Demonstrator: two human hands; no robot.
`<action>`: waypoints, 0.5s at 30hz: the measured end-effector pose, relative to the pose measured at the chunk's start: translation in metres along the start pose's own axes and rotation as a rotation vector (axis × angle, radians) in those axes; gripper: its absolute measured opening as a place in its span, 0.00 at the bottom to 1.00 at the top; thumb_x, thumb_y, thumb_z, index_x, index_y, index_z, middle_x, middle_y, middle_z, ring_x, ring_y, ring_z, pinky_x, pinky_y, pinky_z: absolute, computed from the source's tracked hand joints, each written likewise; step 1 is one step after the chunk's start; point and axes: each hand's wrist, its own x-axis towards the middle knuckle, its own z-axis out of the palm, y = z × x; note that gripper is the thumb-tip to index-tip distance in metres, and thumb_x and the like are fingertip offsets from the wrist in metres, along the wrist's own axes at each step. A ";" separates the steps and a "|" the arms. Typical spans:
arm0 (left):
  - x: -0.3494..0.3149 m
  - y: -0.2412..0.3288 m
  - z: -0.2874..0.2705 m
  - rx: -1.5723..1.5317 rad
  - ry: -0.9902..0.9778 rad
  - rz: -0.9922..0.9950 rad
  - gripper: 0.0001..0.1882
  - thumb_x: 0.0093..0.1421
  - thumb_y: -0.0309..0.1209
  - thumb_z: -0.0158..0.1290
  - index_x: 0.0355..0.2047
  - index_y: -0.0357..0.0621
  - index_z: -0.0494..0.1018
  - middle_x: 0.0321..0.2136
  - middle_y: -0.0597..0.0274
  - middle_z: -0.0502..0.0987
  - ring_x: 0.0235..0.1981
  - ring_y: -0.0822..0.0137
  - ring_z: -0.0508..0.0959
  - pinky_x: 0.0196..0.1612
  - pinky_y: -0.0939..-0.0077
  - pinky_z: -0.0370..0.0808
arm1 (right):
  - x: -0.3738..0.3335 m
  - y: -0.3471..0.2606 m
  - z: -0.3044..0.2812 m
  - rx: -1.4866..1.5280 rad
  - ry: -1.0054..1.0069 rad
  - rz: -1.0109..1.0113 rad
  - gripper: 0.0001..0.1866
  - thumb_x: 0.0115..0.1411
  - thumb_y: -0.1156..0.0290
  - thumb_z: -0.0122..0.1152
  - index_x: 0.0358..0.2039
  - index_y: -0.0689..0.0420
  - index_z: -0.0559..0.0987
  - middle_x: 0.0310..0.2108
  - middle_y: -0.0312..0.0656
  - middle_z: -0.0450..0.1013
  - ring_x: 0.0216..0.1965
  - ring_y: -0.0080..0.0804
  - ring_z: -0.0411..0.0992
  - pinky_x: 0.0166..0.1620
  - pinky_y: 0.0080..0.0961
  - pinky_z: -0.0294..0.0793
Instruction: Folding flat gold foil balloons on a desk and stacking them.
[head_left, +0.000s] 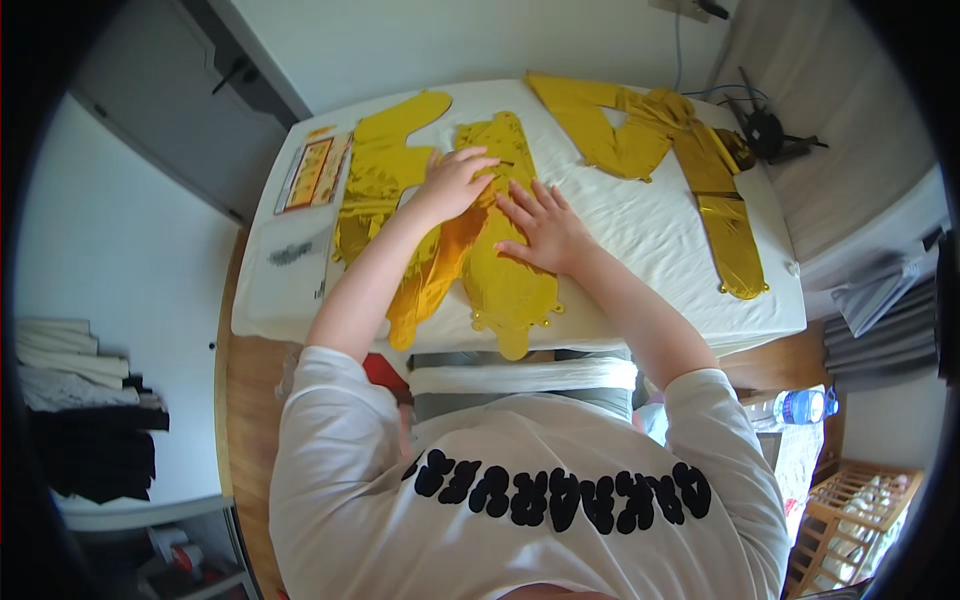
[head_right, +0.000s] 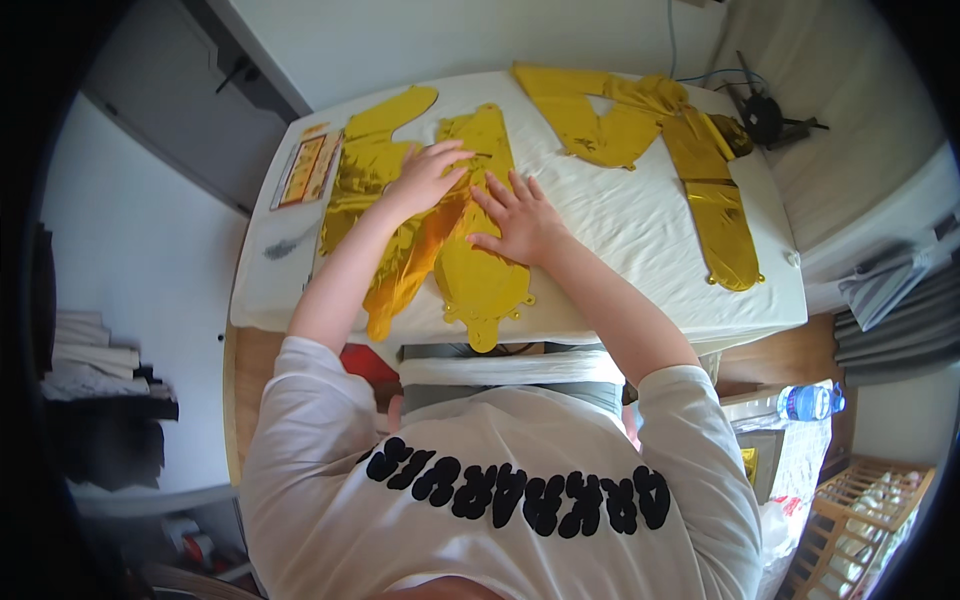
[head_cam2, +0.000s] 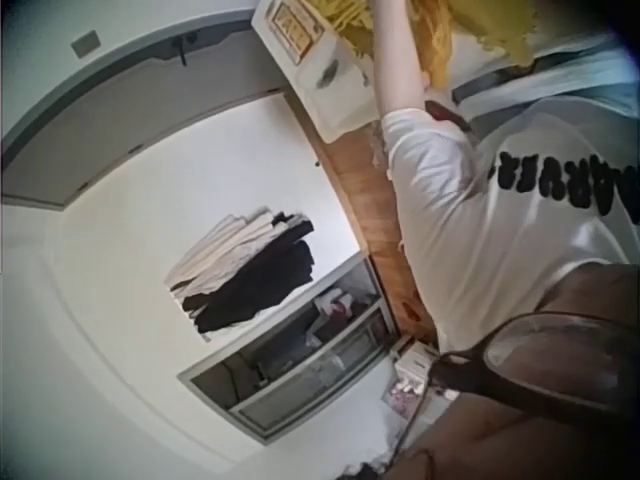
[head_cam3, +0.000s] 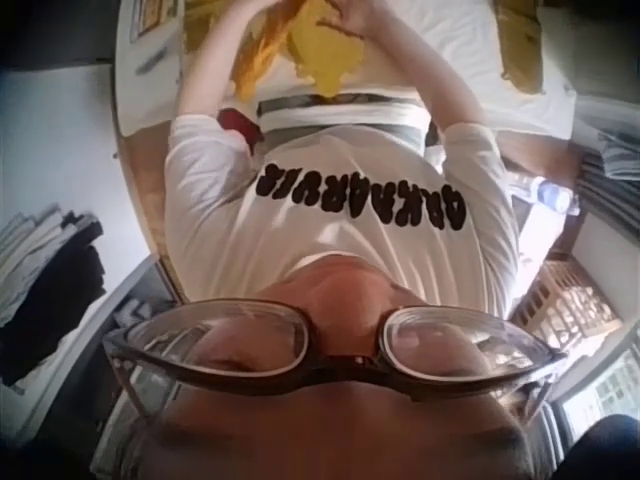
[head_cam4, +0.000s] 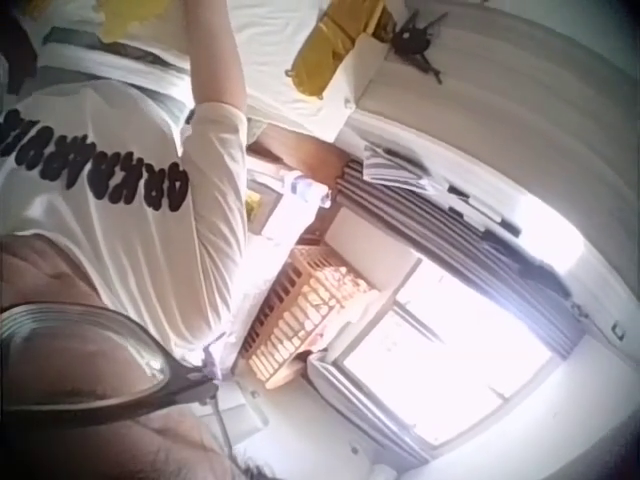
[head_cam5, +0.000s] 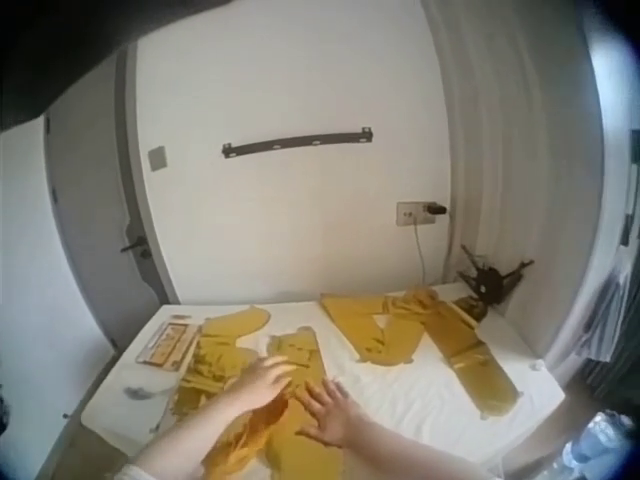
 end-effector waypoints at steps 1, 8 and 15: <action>-0.028 0.017 -0.016 0.329 -0.032 0.017 0.19 0.69 0.39 0.54 0.58 0.51 0.77 0.60 0.63 0.76 0.63 0.60 0.72 0.70 0.54 0.56 | -0.001 0.004 0.000 -0.006 0.037 0.018 0.48 0.66 0.27 0.42 0.77 0.43 0.55 0.77 0.47 0.51 0.77 0.55 0.46 0.76 0.54 0.43; -0.177 0.083 -0.043 0.391 -0.020 -0.167 0.10 0.65 0.33 0.58 0.46 0.53 0.83 0.46 0.70 0.80 0.51 0.64 0.77 0.59 0.59 0.60 | 0.005 -0.005 -0.001 0.004 0.114 -0.018 0.46 0.66 0.29 0.46 0.76 0.44 0.58 0.77 0.45 0.52 0.76 0.56 0.49 0.75 0.54 0.45; -0.188 0.111 -0.010 0.159 0.277 -0.167 0.08 0.59 0.36 0.65 0.38 0.53 0.86 0.40 0.72 0.83 0.44 0.65 0.80 0.55 0.61 0.66 | 0.004 -0.006 -0.002 -0.007 0.075 -0.007 0.45 0.66 0.30 0.47 0.76 0.44 0.57 0.77 0.44 0.51 0.77 0.55 0.47 0.76 0.53 0.45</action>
